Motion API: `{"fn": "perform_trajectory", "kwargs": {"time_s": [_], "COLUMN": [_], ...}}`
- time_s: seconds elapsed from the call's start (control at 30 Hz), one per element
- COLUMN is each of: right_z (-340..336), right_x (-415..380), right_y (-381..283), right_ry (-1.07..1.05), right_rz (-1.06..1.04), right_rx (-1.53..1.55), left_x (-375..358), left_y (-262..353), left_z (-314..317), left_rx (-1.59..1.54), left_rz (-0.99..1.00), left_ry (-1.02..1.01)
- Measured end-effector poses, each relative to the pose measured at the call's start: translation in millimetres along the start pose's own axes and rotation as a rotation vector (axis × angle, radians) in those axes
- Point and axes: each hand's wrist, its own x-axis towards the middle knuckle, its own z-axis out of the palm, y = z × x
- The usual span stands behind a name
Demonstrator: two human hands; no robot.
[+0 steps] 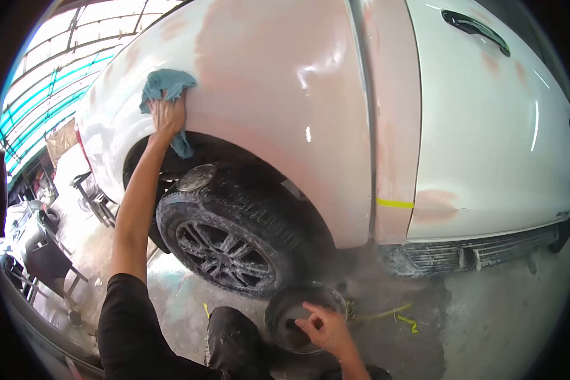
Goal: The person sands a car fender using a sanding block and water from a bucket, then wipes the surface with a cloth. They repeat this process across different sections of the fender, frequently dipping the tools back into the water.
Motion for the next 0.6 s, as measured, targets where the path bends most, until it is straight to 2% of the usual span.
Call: {"fn": "perform_trajectory", "kwargs": {"time_s": [0.03,0.1,0.17,0.2,0.27,0.37,0.4,0.43,0.5,0.6], "right_z": [-1.7,-4.1,-5.7,-5.4,-0.3,7.4,12.2,17.7,27.1,33.9], "right_x": [1.7,2.0,2.9,4.7,10.2,27.0,34.0,40.4,50.4,50.9], "right_y": [5.0,0.3,-0.5,1.3,3.8,1.5,4.2,6.9,10.9,35.9], "right_ry": [0.004,0.021,0.016,0.010,0.010,0.029,0.042,0.064,0.083,0.079], "right_rz": [-0.022,-0.027,-0.039,-0.054,-0.070,-0.108,-0.124,-0.138,-0.130,-0.095], "right_rx": [-0.067,-0.114,-0.146,-0.157,-0.176,-0.230,-0.249,-0.268,-0.299,-0.427], "left_x": [14.7,52.9,102.0,120.9,95.7,87.8,67.7,42.7,11.7,26.2], "left_y": [15.1,20.0,31.4,49.9,200.5,255.1,287.4,308.2,316.6,279.8], "left_z": [-7.3,-14.1,7.0,22.1,-77.9,-24.5,-16.5,-7.6,-21.3,-17.5], "left_rx": [0.047,0.073,-0.043,0.147,-0.520,-0.523,-0.239,-0.222,-0.301,-0.427], "left_rz": [-0.098,-0.061,-0.133,0.048,-0.324,0.232,0.442,0.588,0.752,0.611], "left_ry": [0.050,-0.106,-0.033,0.066,0.007,-0.372,-0.109,0.046,0.322,0.177]}}
